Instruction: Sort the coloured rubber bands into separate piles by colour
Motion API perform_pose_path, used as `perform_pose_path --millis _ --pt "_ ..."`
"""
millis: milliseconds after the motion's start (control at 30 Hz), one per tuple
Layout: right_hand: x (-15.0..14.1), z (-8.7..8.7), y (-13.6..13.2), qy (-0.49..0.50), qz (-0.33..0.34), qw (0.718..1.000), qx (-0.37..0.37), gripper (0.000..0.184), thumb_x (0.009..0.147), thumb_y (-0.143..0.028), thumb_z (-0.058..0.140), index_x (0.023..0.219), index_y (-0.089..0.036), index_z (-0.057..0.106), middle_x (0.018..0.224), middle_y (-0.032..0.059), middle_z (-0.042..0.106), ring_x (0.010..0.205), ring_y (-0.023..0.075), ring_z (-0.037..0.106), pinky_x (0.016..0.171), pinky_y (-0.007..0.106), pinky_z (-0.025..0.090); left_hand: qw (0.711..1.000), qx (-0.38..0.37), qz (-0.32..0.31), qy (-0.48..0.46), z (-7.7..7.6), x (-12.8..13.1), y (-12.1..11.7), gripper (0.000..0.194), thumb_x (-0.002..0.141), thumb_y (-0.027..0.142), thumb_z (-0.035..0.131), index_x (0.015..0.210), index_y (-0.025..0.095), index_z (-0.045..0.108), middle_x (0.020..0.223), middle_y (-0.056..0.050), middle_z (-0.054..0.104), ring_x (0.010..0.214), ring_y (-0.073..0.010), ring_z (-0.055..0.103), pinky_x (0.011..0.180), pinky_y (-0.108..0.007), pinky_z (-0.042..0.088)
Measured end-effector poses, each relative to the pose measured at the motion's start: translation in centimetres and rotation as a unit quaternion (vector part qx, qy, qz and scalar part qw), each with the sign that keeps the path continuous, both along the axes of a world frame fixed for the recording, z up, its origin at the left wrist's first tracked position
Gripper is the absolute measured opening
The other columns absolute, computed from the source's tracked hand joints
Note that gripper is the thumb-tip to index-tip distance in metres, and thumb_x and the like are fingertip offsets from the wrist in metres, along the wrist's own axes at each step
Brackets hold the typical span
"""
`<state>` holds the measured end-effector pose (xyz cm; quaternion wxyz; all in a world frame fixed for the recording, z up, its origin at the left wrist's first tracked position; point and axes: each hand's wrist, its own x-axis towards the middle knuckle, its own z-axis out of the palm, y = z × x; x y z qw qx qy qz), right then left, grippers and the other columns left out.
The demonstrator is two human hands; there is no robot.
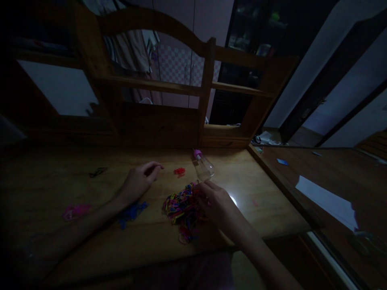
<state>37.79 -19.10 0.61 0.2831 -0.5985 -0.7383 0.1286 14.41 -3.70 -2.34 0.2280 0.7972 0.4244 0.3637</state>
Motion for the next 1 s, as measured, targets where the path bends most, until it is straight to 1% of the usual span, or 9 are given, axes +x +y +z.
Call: perform_pose_path --millis 100,200,333,533,700,767,833,933,1000 --pt "-0.9 0.0 0.7 0.005 0.009 1.0 0.017 0.02 0.087 -0.01 0.059 0.103 -0.021 0.064 0.098 0.005 0.064 0.08 0.016 0.062 0.068 0.026 0.049 1.0 0.005 0.006 0.001 0.2 0.0 -0.1 0.025 0.092 0.033 0.047 0.091 0.02 0.068 0.081 -0.002 0.07 0.068 -0.0157 0.063 0.062 -0.025 0.044" --pt "-2.4 0.3 1.2 0.015 0.019 0.999 0.039 0.023 0.088 -0.008 0.056 0.105 -0.02 0.064 0.103 0.0057 0.064 0.088 0.0173 0.063 0.075 0.028 0.05 1.0 0.01 0.007 -0.001 0.3 0.0 -0.2 0.025 0.092 0.031 0.046 0.092 0.019 0.068 0.081 -0.003 0.07 0.07 -0.0158 0.063 0.062 -0.025 0.043" --pt "-4.2 1.0 1.0 0.038 0.034 0.997 0.063 0.023 0.089 -0.008 0.055 0.105 -0.022 0.063 0.105 0.0048 0.064 0.093 0.017 0.063 0.08 0.028 0.05 1.0 0.024 0.005 -0.008 0.1 -0.1 -0.1 0.023 0.093 0.03 0.047 0.093 0.02 0.068 0.082 -0.002 0.069 0.072 -0.0159 0.062 0.064 -0.025 0.043" --pt "-5.6 1.1 -0.2 0.072 -0.003 0.994 0.088 0.023 0.089 -0.009 0.053 0.104 -0.023 0.061 0.102 0.0048 0.065 0.092 0.0183 0.063 0.078 0.03 0.05 0.999 0.045 0.008 -0.007 0.0 -0.5 0.1 0.024 0.094 0.031 0.046 0.094 0.02 0.066 0.084 -0.003 0.069 0.072 -0.0162 0.061 0.066 -0.026 0.043" --pt "-5.0 0.4 -2.0 0.088 -0.049 0.988 0.117 0.022 0.09 -0.011 0.05 0.104 -0.023 0.063 0.103 0.0064 0.066 0.09 0.0192 0.063 0.077 0.03 0.051 0.998 0.066 0.004 -0.004 0.1 -0.8 0.1 0.023 0.095 0.032 0.045 0.094 0.021 0.065 0.085 -0.003 0.068 0.073 -0.0163 0.06 0.068 -0.027 0.043" --pt "-4.2 -0.2 -3.0 0.107 -0.077 0.983 0.13 0.022 0.091 -0.013 0.05 0.105 -0.023 0.064 0.103 0.0064 0.066 0.089 0.0193 0.063 0.077 0.03 0.051 0.997 0.08 0.004 -0.005 0.1 -0.8 0.1 0.023 0.095 0.031 0.045 0.095 0.021 0.065 0.087 -0.003 0.068 0.074 -0.0164 0.06 0.07 -0.027 0.043" --pt "-3.4 -0.9 -4.0 0.142 -0.099 0.977 0.124 0.022 0.092 -0.015 0.05 0.107 -0.023 0.064 0.104 0.0059 0.067 0.088 0.0191 0.063 0.076 0.03 0.051 0.996 0.095 0.005 0.0 0.3 -0.7 -0.1 0.022 0.095 0.029 0.044 0.095 0.02 0.064 0.088 -0.004 0.067 0.075 -0.0165 0.06 0.072 -0.027 0.044" --pt "-2.3 -2.1 -4.8 0.21 -0.105 0.967 0.095 0.022 0.093 -0.02 0.052 0.11 -0.024 0.064 0.109 0.0051 0.067 0.092 0.0195 0.064 0.079 0.031 0.052 0.993 0.114 -0.012 0.027 1.1 -0.6 -1.1 0.022 0.095 0.027 0.044 0.095 0.019 0.064 0.089 -0.004 0.067 0.077 -0.017 0.061 0.074 -0.028 0.045" --pt "-1.9 -2.6 -4.9 0.249 -0.113 0.957 0.091 0.023 0.094 -0.023 0.051 0.112 -0.024 0.064 0.112 0.0051 0.067 0.096 0.0199 0.064 0.082 0.032 0.053 0.991 0.117 -0.031 0.051 1.9 -0.6 -2.8 0.022 0.095 0.027 0.044 0.095 0.019 0.065 0.09 -0.005 0.067 0.08 -0.0178 0.061 0.075 -0.029 0.046"
